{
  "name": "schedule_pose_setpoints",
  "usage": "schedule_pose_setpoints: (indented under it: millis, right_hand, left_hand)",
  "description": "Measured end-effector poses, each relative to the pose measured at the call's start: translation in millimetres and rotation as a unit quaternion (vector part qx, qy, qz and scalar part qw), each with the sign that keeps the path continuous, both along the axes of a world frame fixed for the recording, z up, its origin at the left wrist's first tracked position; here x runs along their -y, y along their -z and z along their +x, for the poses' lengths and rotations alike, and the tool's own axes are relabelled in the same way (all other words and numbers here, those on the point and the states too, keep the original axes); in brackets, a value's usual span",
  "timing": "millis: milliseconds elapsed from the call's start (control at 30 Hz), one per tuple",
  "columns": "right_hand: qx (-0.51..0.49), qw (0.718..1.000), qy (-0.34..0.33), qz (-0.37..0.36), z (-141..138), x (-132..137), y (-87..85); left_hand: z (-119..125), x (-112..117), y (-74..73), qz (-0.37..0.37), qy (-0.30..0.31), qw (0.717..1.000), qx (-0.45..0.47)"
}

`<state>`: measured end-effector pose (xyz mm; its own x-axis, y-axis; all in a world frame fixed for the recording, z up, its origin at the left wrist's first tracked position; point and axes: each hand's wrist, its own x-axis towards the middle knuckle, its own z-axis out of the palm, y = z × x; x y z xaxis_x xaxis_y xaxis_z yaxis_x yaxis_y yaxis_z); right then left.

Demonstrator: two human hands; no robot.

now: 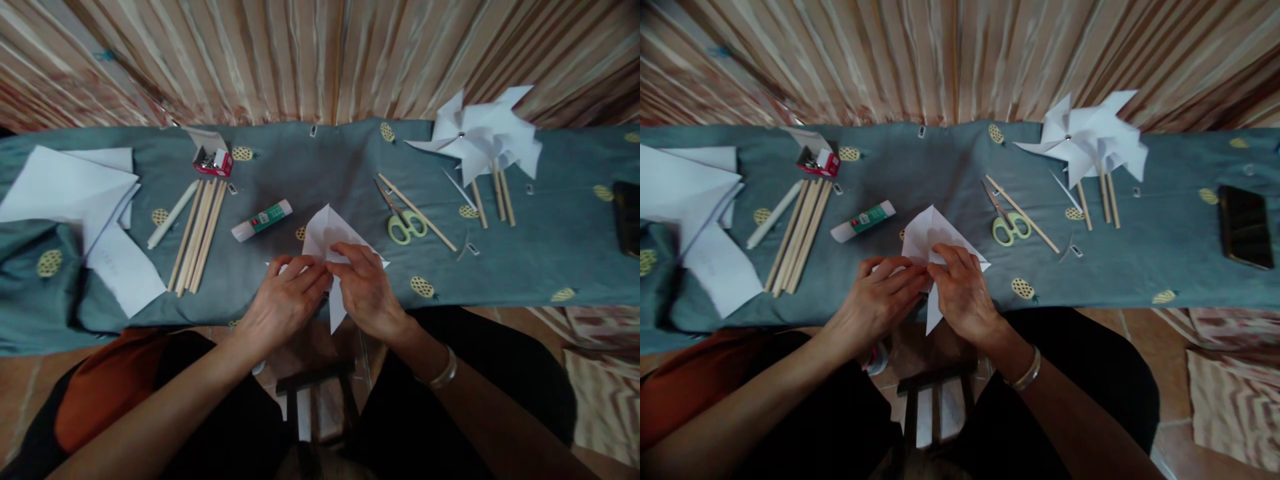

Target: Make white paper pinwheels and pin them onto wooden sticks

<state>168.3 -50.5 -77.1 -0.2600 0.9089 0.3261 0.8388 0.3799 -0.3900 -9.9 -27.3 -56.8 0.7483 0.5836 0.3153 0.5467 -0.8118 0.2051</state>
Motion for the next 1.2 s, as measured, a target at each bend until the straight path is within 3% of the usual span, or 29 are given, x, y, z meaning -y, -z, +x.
schedule_pose_setpoints:
  millis: [267, 433, 700, 933, 1033, 1200]
  right_hand:
    - [-0.04, 0.999, -0.01, -0.017, 6, 2, 0.1]
    - [-0.092, 0.995, -0.026, -0.033, 27, 1, -11.6]
    - [-0.005, 0.996, 0.075, -0.054, 78, 6, -30.9]
    - [0.028, 0.989, 0.084, -0.114, 78, 10, -31.0]
    - [-0.004, 0.988, 0.086, -0.132, 78, 8, -32.4]
    - [-0.147, 0.966, 0.102, -0.187, 83, 6, -31.5]
  left_hand:
    - [1, 0, -1.9, 0.008, -0.006, 1.0, -0.024]
    - [1, -1, -2.0, 0.002, -0.003, 1.0, -0.029]
    - [0, -1, 0.1, 0.011, -0.008, 1.0, -0.028]
    - [1, -2, -2.1, 0.008, -0.011, 0.999, -0.037]
    - [1, -2, -1.9, 0.015, -0.011, 0.999, -0.043]
    - [1, -1, -2.9, 0.011, -0.011, 0.999, -0.035]
